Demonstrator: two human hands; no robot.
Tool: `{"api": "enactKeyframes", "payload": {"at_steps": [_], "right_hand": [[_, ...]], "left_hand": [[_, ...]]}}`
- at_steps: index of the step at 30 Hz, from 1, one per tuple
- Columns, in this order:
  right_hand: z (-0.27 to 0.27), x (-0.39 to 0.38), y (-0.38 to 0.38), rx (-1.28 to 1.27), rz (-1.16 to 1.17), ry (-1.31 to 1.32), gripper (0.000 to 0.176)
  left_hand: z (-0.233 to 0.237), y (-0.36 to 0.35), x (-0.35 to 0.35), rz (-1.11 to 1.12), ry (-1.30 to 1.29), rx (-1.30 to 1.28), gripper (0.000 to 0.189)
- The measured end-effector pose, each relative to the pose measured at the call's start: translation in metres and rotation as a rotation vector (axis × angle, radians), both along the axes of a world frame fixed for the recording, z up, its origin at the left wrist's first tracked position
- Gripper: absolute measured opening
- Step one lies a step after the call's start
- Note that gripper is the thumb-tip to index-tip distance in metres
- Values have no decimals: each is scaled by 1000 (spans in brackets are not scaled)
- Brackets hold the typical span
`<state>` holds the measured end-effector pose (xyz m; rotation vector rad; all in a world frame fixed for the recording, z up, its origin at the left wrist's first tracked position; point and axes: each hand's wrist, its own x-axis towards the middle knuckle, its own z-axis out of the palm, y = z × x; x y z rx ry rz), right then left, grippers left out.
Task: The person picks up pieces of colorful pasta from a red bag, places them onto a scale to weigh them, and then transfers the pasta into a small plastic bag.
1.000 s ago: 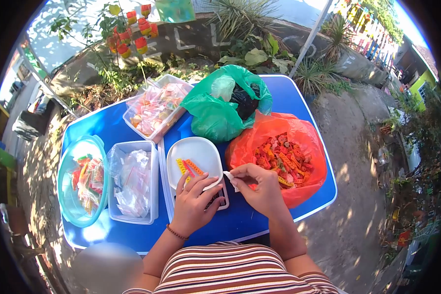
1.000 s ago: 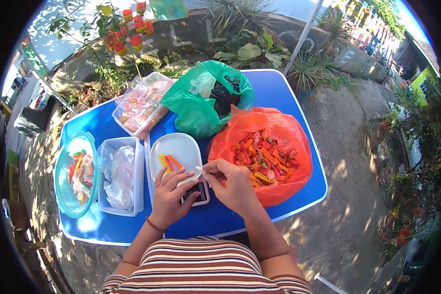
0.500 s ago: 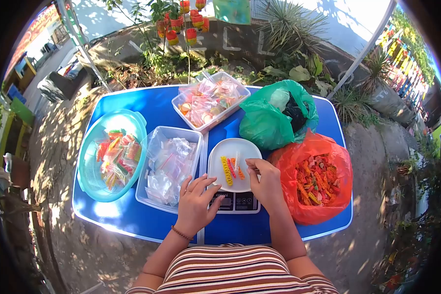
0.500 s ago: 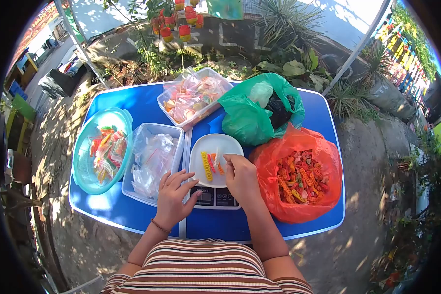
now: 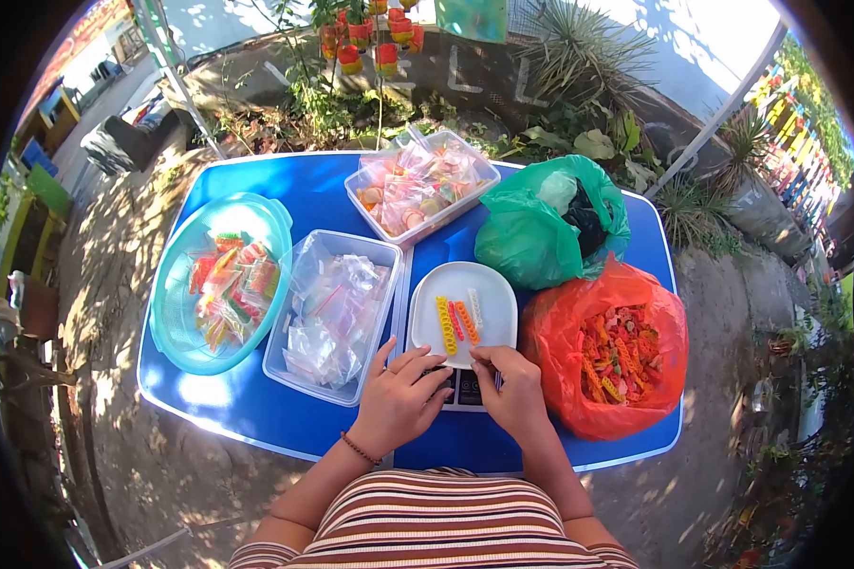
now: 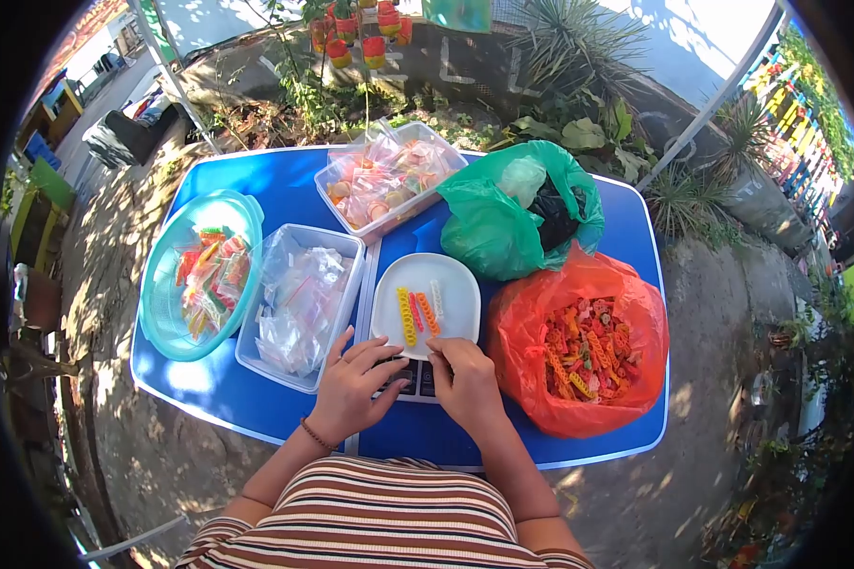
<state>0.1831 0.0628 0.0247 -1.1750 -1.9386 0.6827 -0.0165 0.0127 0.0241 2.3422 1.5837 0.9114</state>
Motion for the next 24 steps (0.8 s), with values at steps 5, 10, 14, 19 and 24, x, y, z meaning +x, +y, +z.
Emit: {"api": "enactKeyframes", "payload": {"at_steps": [5,10,14,19,24], "right_hand": [[10,-5,-1,0,76,16,18],[26,-15,4,17,188,-49,20],[34,-36,15,76,276,-122,21],[36,-79,26,178,391,-142,24],[19,-106,17,250,487,-228,28]], "left_hand": [[5,1,-5,-37,-65,-7,24],[16,5,-18,-9,-53,59,25],[23,5,-37,118,-32,132,23],[14,1,-69,339,-96,40,22],[-3,4,-85,381,-107,-69,22]]}}
